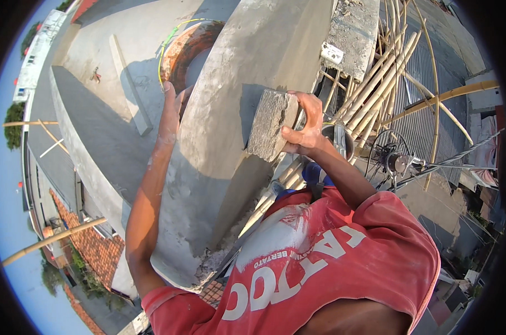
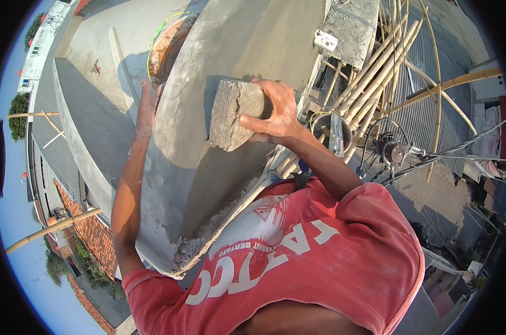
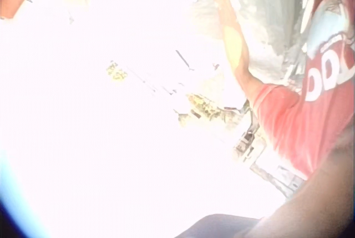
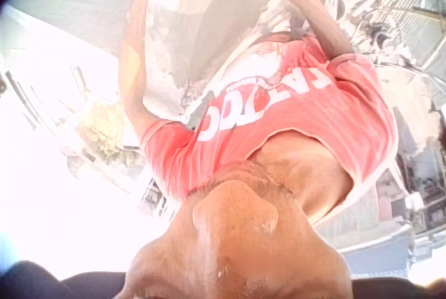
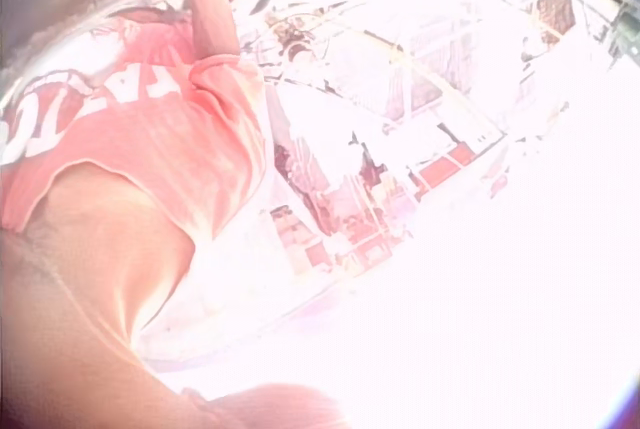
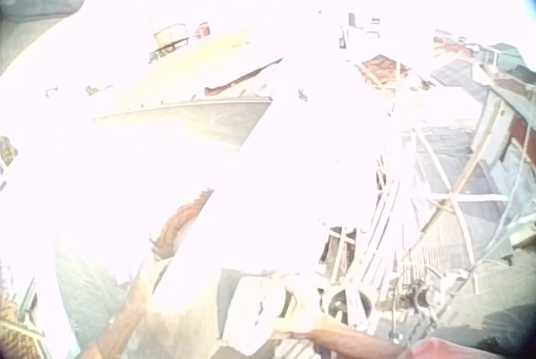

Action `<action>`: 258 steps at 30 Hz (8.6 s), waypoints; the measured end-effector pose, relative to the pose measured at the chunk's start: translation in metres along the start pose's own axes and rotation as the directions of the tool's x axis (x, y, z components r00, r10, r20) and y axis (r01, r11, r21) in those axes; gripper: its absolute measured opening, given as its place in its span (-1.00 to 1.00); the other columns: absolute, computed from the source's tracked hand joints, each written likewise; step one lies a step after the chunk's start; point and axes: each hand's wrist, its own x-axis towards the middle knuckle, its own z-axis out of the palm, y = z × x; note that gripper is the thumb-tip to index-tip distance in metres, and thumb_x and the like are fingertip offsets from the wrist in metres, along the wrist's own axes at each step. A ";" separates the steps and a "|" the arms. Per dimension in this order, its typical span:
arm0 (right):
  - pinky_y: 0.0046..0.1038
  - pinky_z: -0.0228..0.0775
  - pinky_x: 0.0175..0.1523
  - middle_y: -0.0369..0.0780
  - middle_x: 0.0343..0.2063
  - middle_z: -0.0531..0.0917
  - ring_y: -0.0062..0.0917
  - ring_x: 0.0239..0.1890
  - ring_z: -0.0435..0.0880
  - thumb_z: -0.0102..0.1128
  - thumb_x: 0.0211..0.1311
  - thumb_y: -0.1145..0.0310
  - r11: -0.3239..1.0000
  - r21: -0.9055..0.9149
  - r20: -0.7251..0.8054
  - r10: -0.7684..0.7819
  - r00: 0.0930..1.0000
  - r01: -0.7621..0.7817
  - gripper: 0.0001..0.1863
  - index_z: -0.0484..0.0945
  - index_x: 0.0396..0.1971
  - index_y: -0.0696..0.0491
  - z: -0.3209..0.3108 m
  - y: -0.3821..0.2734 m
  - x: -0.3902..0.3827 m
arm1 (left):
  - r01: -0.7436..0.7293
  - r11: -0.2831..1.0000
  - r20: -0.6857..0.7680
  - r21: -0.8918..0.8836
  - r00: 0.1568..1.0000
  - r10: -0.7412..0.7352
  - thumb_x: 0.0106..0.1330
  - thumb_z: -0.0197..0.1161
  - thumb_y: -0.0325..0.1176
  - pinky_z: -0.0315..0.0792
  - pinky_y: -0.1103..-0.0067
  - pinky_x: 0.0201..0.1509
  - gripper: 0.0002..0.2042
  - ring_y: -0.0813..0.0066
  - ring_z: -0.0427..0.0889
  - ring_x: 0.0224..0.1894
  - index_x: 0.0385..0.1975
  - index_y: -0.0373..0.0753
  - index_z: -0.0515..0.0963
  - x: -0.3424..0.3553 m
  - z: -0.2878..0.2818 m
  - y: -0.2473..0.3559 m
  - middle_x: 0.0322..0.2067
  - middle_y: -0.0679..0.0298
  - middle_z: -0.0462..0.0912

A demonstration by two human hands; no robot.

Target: The person smooths plaster on a concrete ledge using a trowel, rubs the surface with a sponge block, pours water onto the ledge using a plastic cup, and scoops mortar from a bucket with a trowel.

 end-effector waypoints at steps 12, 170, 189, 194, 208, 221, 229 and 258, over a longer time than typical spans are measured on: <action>-0.28 0.36 0.10 -0.21 0.04 0.42 -0.48 0.05 0.45 0.30 -0.03 -0.12 0.969 -0.006 -0.082 -0.248 0.965 0.248 -0.46 0.35 0.01 -0.58 0.004 -0.028 -0.029 | 0.094 0.996 -0.050 -0.005 0.994 -0.095 0.28 -0.29 0.33 0.30 0.55 0.14 -0.21 0.43 0.46 0.06 0.18 -0.33 0.28 0.007 0.010 -0.001 0.05 0.19 0.46; -0.14 0.12 0.17 -0.05 0.07 0.42 -0.22 0.06 0.43 0.25 0.00 0.00 0.876 -0.195 0.847 -0.077 0.525 0.442 -0.42 0.46 0.10 -0.27 -0.042 0.000 0.204 | 0.000 -0.529 0.320 0.849 0.796 0.514 0.22 0.04 -0.55 0.37 0.52 0.13 -0.44 0.25 0.47 0.03 0.26 -0.09 0.17 -0.123 -0.126 -0.038 0.11 0.17 0.36; -0.11 0.09 0.23 -0.12 0.06 0.46 -0.19 0.11 0.39 0.26 -0.07 0.02 0.934 0.099 0.875 -0.246 0.417 0.343 -0.45 0.53 0.03 -0.24 -0.020 -0.113 0.200 | 0.199 -0.166 -0.183 0.966 0.978 0.104 0.27 0.16 -0.36 0.50 0.49 -0.17 -0.65 0.35 0.58 -0.18 0.06 -0.21 0.39 -0.117 -0.109 -0.011 -0.09 0.11 0.54; -0.11 0.10 0.24 -0.13 0.07 0.45 -0.20 0.10 0.40 0.30 -0.12 0.07 0.861 0.268 0.898 -0.386 0.211 0.432 -0.46 0.55 0.00 -0.33 -0.020 -0.166 0.167 | -0.010 -0.072 0.021 0.997 0.987 0.161 0.32 -0.08 0.02 0.48 0.35 -0.09 -0.57 0.14 0.60 -0.17 -0.20 -0.23 0.54 -0.128 -0.113 -0.020 -0.22 0.07 0.61; -0.44 0.34 0.06 -0.25 -0.17 0.56 -0.48 -0.14 0.54 0.18 0.15 0.16 0.940 -0.190 0.973 0.143 0.179 0.285 -0.45 0.32 0.19 -0.28 0.020 -0.155 0.191 | -0.282 -0.485 0.386 0.828 0.914 0.126 0.37 -0.02 -0.19 0.44 0.32 -0.12 -0.69 0.04 0.56 -0.21 -0.01 -0.22 0.44 -0.109 -0.156 -0.047 -0.27 -0.01 0.60; -0.53 0.43 -0.02 -0.22 -0.09 0.54 -0.59 -0.11 0.56 0.08 0.28 0.25 0.658 0.605 -0.273 0.701 0.659 -0.449 -0.52 0.29 0.12 0.14 -0.094 -0.079 -0.014 | -0.260 0.684 -0.043 0.681 0.919 0.392 0.38 -0.16 0.08 0.28 0.44 0.16 -0.35 0.20 0.46 0.10 0.27 -0.35 0.07 -0.142 -0.055 -0.013 0.03 -0.02 0.47; -0.23 0.38 0.08 -0.16 -0.05 0.53 -0.38 -0.05 0.56 -0.13 0.31 0.06 -0.278 0.928 0.234 0.953 -0.192 -0.248 -0.52 0.33 0.08 0.08 -0.108 -0.091 -0.236 | -0.176 0.743 0.152 0.646 0.983 0.100 0.38 -0.29 0.17 0.07 0.49 0.31 -0.30 0.33 0.21 0.26 0.28 -0.33 0.09 -0.148 -0.042 -0.008 0.23 0.04 0.20; 0.01 0.07 0.23 0.09 0.18 0.24 -0.10 0.20 0.25 -0.09 0.14 -0.22 -0.606 0.791 0.395 0.609 -0.687 -0.083 -0.24 0.19 0.23 0.00 -0.073 -0.027 -0.353 | -0.124 0.589 0.041 0.799 0.987 0.152 0.28 -0.28 0.32 0.12 0.41 0.25 -0.22 0.21 0.25 0.19 0.29 -0.23 0.07 -0.155 -0.056 -0.019 0.15 0.05 0.26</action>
